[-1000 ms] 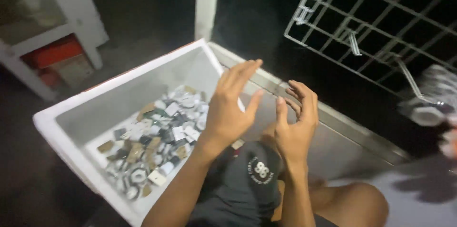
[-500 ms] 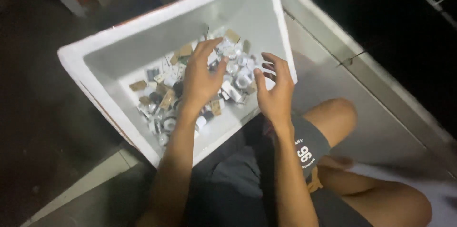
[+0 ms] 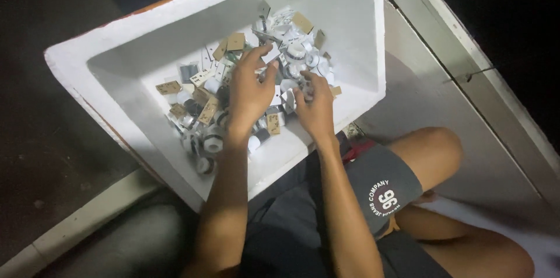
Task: Picking up small labeled plastic components from a storage bin and hanging them onto hooks on a wire wall rack.
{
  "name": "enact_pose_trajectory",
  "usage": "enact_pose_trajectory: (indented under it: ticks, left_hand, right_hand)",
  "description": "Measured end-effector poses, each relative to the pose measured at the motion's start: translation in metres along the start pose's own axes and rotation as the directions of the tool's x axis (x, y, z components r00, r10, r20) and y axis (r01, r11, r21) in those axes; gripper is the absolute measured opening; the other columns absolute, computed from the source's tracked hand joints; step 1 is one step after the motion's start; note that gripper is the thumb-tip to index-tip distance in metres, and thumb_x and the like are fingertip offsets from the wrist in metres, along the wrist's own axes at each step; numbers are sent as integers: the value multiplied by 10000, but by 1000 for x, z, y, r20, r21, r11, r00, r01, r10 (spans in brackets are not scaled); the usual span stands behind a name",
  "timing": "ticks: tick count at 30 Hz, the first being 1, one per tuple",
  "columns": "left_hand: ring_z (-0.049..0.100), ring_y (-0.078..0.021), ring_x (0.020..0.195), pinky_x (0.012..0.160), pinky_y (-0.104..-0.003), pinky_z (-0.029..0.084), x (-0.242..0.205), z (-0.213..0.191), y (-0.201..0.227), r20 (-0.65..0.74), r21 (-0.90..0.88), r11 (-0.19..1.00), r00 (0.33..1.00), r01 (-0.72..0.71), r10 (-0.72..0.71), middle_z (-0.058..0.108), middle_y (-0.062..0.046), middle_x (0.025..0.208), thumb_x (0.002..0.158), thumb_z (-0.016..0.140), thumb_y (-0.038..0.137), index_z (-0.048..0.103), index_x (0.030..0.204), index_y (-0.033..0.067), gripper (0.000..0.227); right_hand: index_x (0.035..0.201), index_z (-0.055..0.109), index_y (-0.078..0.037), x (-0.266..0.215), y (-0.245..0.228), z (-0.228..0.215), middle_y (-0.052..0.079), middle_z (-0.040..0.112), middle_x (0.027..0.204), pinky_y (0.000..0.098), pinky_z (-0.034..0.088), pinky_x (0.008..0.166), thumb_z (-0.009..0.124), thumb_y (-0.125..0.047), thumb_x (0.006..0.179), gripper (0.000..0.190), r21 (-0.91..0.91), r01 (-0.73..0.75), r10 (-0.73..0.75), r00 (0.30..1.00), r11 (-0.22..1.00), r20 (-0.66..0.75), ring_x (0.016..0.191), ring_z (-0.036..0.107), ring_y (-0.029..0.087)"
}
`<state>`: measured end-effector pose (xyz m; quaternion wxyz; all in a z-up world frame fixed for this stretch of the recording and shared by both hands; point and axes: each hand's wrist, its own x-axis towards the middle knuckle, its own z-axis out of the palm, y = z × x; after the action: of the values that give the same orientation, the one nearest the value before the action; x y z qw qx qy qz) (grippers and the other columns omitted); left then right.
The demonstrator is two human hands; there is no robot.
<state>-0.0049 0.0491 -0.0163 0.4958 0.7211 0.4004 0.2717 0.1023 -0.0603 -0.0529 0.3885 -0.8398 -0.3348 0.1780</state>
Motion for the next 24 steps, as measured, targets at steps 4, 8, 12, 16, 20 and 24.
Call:
enact_pose_trajectory:
  ticks: [4, 8, 12, 16, 20, 24]
  left_hand:
    - [650, -403, 1175, 917, -509, 570, 1, 4, -5, 12, -2, 1000, 1000, 6, -6, 635, -196, 1257, 1012, 596, 183, 627, 1338, 31, 361]
    - [636, -425, 1205, 965, -522, 547, 3, 7, 0, 56, -62, 995, 995, 82, -79, 616, -233, 1308, 1010, 590, 176, 614, 1354, 8, 383]
    - [625, -420, 1246, 989, -521, 529, 4, 9, 7, 114, -104, 979, 980, 178, -166, 598, -229, 1364, 1014, 579, 208, 602, 1380, 37, 405]
    - [618, -432, 1253, 999, -516, 521, 7, 12, -2, 132, -106, 972, 972, 208, -194, 596, -240, 1365, 1010, 588, 208, 599, 1383, 30, 413]
    - [610, -444, 1259, 1004, -517, 519, 10, 12, -4, 89, -127, 972, 978, 199, -189, 596, -278, 1351, 993, 604, 195, 563, 1409, -10, 466]
    - [570, -467, 1297, 1042, -552, 495, 4, 11, 8, 36, -155, 968, 981, 196, -193, 548, -316, 1387, 978, 630, 194, 450, 1487, -32, 586]
  right_hand:
    - [1370, 598, -105, 28, 19, 20, 175, 601, 1277, 515, 482, 1087, 711, -113, 940, 445, -93, 31, -33, 999, 995, -28, 1277, 577, 380]
    - [1492, 511, -126, 54, 43, 39, 261, 555, 1353, 529, 351, 1180, 724, -170, 936, 597, -159, 117, -125, 991, 980, -44, 1339, 496, 442]
    - [1414, 541, -144, 58, 42, 41, 153, 621, 1326, 444, 316, 1193, 728, -143, 910, 538, -161, 127, -129, 992, 979, -2, 1319, 551, 323]
    - [1206, 545, -166, 54, 21, 35, 99, 677, 1181, 452, 397, 1135, 713, -164, 915, 337, -132, -14, 15, 1000, 991, 6, 1234, 599, 302]
    - [1081, 545, -193, 48, 16, 34, 42, 681, 1160, 438, 479, 1087, 800, -144, 833, 360, -71, -30, 24, 996, 997, -83, 1211, 633, 267]
    - [1055, 548, -183, 38, 12, 33, 36, 696, 1171, 408, 529, 1046, 856, -127, 794, 407, 118, -23, 39, 990, 993, -139, 1207, 640, 272]
